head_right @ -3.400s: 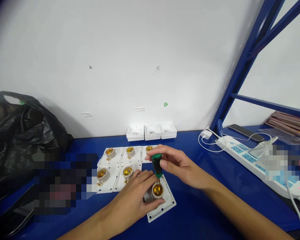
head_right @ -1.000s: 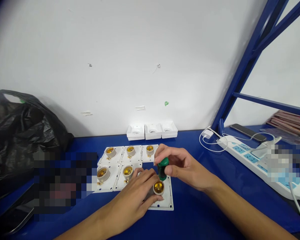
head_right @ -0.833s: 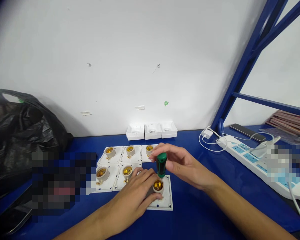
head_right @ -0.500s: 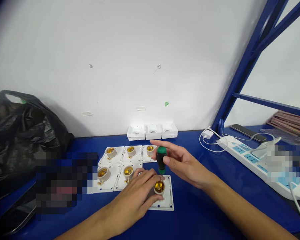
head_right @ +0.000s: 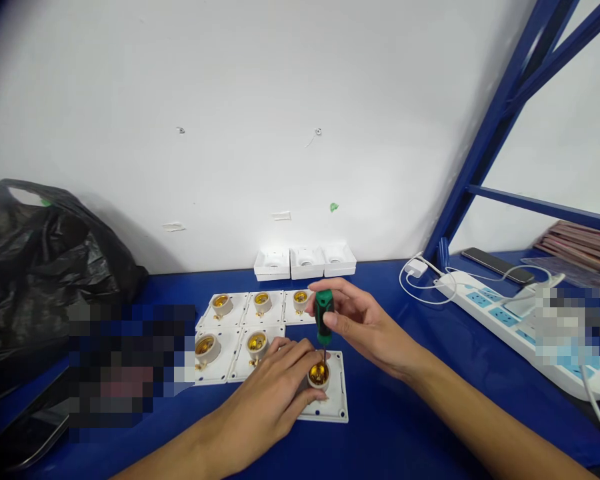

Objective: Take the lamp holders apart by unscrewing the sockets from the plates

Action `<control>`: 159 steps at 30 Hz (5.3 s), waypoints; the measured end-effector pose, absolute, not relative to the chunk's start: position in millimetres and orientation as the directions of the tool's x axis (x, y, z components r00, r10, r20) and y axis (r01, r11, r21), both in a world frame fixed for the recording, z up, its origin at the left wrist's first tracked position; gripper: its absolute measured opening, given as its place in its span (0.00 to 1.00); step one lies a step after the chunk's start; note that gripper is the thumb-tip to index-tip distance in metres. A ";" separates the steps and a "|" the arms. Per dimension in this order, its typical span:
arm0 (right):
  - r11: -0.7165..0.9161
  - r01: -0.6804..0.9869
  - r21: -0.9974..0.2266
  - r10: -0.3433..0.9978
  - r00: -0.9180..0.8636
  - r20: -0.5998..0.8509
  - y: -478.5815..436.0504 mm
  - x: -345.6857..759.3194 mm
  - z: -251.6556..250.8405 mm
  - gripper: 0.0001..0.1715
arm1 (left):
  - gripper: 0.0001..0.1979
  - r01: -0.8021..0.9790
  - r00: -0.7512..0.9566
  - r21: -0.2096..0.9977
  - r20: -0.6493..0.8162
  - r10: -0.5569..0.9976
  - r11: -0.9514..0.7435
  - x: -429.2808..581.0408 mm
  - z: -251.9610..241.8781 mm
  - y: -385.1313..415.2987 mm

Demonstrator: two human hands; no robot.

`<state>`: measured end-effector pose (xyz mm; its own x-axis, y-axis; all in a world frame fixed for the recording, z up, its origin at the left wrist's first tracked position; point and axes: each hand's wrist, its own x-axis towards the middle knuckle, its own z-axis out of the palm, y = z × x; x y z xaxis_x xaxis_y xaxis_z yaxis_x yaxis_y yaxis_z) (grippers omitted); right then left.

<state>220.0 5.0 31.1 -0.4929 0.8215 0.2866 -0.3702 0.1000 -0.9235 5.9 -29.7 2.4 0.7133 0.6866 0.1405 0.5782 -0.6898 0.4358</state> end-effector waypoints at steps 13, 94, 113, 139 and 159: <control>0.128 -0.407 -0.904 0.831 -0.454 0.322 6.0 215.3 28.6 0.14 | 0.12 0.568 0.633 0.617 0.095 0.768 -0.545 5.8 2.3 -27.1; 0.230 -0.368 -0.901 0.940 -0.154 0.304 11.4 222.3 42.9 0.19 | 0.15 0.503 0.582 0.684 0.183 0.793 -0.527 1.6 0.3 -27.9; 0.327 -0.171 -0.930 0.897 0.365 0.248 109.4 265.0 -25.8 0.30 | 0.31 0.451 0.892 -0.214 0.137 0.431 -0.866 81.0 30.6 25.8; 0.381 -0.094 -0.920 0.875 0.356 0.327 125.9 281.3 -25.8 0.17 | 0.06 0.669 0.630 0.489 0.027 0.776 -0.560 104.7 21.3 83.4; 0.392 -0.092 -0.916 0.865 0.375 0.332 118.1 278.6 -18.9 0.26 | 0.22 0.536 0.575 0.673 0.151 0.804 -0.510 93.6 8.2 66.5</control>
<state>278.6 118.1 -18.9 0.3750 0.8654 0.3324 -0.0923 0.3916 -0.9155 93.6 66.5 8.2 0.5748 0.8043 0.1509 0.5364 -0.5096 0.6727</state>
